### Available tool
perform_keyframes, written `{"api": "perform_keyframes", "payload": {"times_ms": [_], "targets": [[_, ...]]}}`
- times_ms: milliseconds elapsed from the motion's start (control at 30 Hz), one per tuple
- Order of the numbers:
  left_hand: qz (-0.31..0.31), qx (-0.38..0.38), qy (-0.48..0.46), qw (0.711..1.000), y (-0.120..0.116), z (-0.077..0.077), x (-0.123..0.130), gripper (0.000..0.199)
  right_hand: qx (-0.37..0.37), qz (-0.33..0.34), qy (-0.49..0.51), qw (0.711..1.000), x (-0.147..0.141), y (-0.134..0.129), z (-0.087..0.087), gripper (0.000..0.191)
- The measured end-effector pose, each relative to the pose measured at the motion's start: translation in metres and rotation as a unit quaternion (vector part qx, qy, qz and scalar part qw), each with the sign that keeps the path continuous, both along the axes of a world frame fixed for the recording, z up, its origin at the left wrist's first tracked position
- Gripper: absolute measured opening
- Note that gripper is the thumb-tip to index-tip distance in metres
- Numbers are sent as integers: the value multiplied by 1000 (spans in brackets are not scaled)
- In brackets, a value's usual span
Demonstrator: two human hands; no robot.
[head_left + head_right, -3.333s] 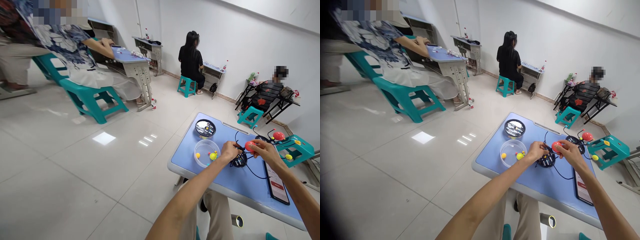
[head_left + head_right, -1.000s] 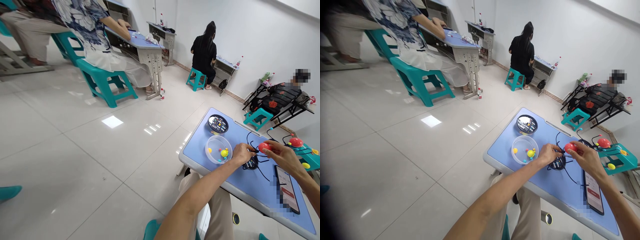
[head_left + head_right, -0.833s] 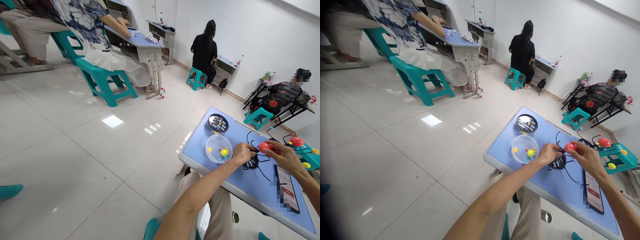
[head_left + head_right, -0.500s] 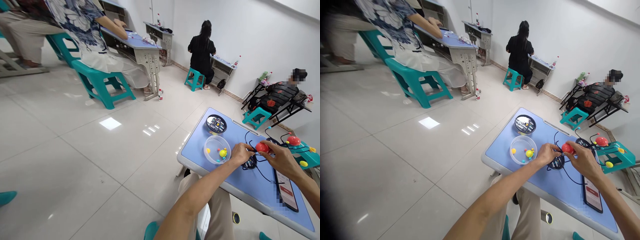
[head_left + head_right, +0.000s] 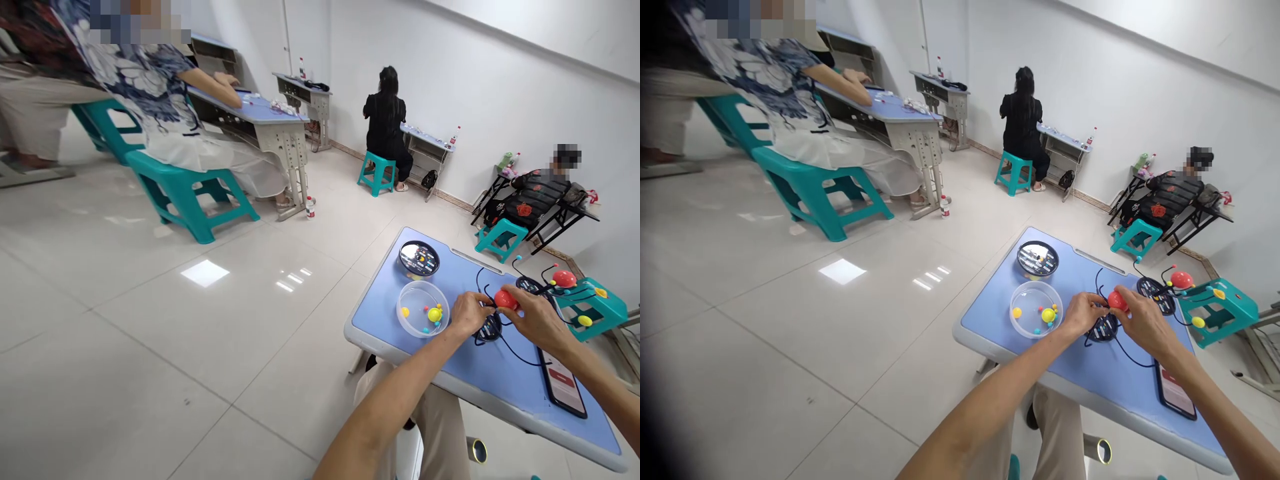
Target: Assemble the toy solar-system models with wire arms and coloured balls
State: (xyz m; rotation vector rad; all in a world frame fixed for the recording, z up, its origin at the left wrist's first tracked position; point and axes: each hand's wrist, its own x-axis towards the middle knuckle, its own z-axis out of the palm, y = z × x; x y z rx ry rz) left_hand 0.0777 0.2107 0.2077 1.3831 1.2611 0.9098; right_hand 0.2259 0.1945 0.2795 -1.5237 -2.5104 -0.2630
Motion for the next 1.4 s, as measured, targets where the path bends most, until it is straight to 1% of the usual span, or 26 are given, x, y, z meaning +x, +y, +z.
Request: {"api": "perform_keyframes", "payload": {"times_ms": [133,200,300,400,600,700,800,867,900,967,1033,1100,1167,1200,1300,1400], "targets": [[6,9,8,1000,0,-2,0,23,-16,2,-8,1000,-2,-1,0,26],[7,14,11,1000,-1,-2,0,22,-22,7,-17,1000,-1,0,-1,27],[6,20,17,1000,-1,-2,0,23,-28,12,-28,999,3,2,-5,34],[3,25,25,999,-3,0,0,24,-25,6,-17,1000,5,2,-9,43],[12,42,49,998,-7,1,-2,27,-14,6,11,1000,5,1,-15,48],[28,66,68,995,-14,7,-11,28,0,10,-1,1000,6,0,-9,50],[46,107,88,989,-26,21,-29,26,50,-4,-2,999,2,-6,7,49],[54,136,98,984,-34,31,-47,24,79,-13,23,997,-9,-14,20,42],[57,151,101,982,-38,36,-57,23,81,-6,42,996,-19,-18,25,37],[78,175,111,975,-44,42,-80,23,28,36,64,997,-43,-26,33,28],[138,219,131,957,-50,42,-104,23,-45,63,41,996,-73,-31,35,22],[184,243,139,942,-55,38,-125,24,-103,56,-24,993,-102,-32,31,19],[199,253,144,936,-61,32,-140,25,-149,49,-102,982,-126,-30,21,19],[204,251,141,936,-64,28,-146,25,-159,49,-115,979,-136,-29,15,19],[202,249,124,939,-72,21,-154,27,-178,43,-132,974,-153,-24,-2,19],[201,254,111,939,-78,17,-156,30,-193,40,-133,971,-159,-22,-16,21]]}}
